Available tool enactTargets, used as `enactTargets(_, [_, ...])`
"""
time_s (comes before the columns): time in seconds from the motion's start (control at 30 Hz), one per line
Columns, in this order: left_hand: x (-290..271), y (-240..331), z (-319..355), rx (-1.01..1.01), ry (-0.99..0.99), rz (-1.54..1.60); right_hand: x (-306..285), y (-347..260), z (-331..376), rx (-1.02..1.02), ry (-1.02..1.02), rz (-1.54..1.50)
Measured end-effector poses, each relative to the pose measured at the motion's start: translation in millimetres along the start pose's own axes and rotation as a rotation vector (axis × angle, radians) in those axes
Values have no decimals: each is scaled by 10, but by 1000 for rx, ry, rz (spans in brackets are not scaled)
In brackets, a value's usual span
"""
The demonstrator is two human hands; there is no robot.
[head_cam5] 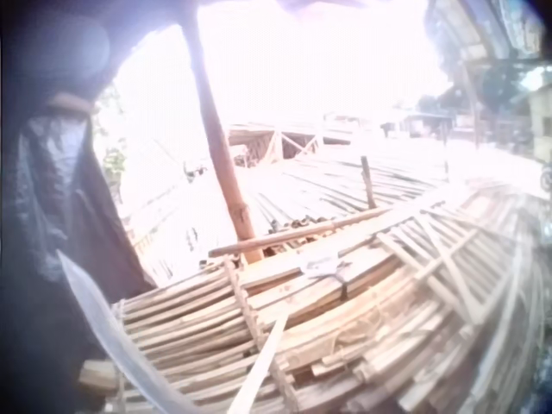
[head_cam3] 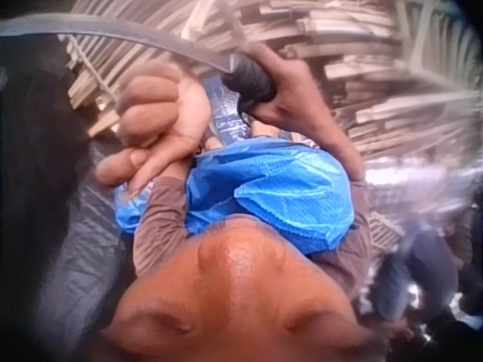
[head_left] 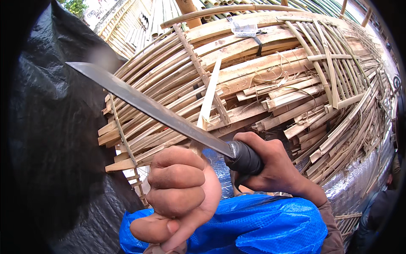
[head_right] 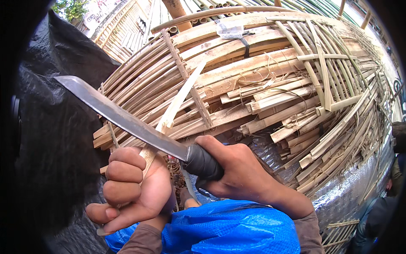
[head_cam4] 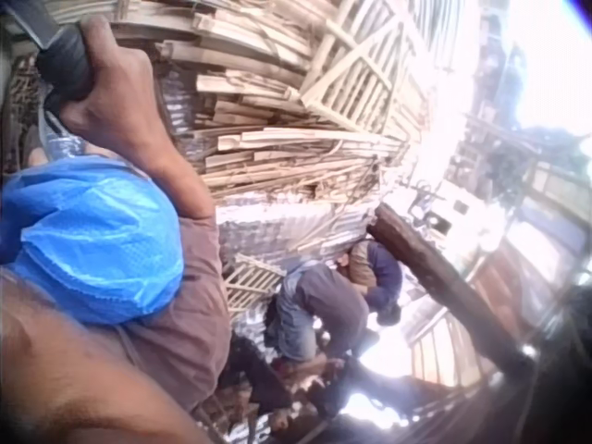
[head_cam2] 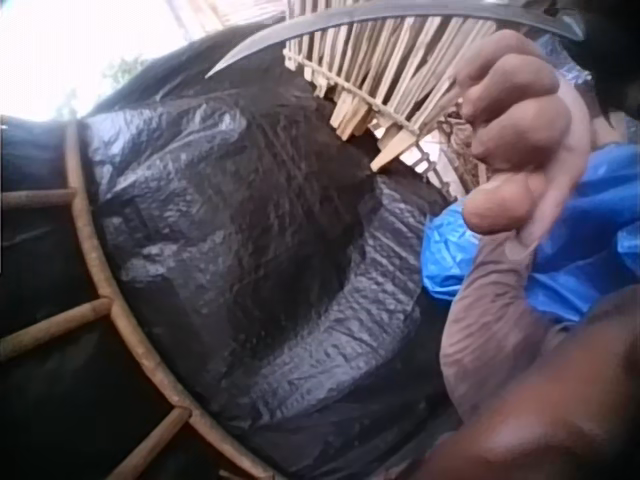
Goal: The person constructs a bamboo frame by shaving strips of bamboo with a blade and securing vertical supports to horizontal rails using a hammer and small nails.
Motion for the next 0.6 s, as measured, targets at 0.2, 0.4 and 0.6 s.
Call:
enactTargets(0.2, [180, -46, -8, -55, -12, -53, -7, 373, -152, 84, 36, 23])
enactTargets(0.4, [88, 2, -40, -95, -41, -112, 0, 63, 23, -102, 72, -9])
enactTargets(0.6, [12, 29, -102, -132, -82, -152, 55, 405, -234, 45, 77, 14])
Point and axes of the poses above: each hand's wrist, its own z-axis away from the middle knuckle, its own x-axis out of the palm, y = z × x, the point moved 4 cm from there along -z, towards the middle knuckle, and after that the axes turned 9 degrees about z, right-handed, at the moved point
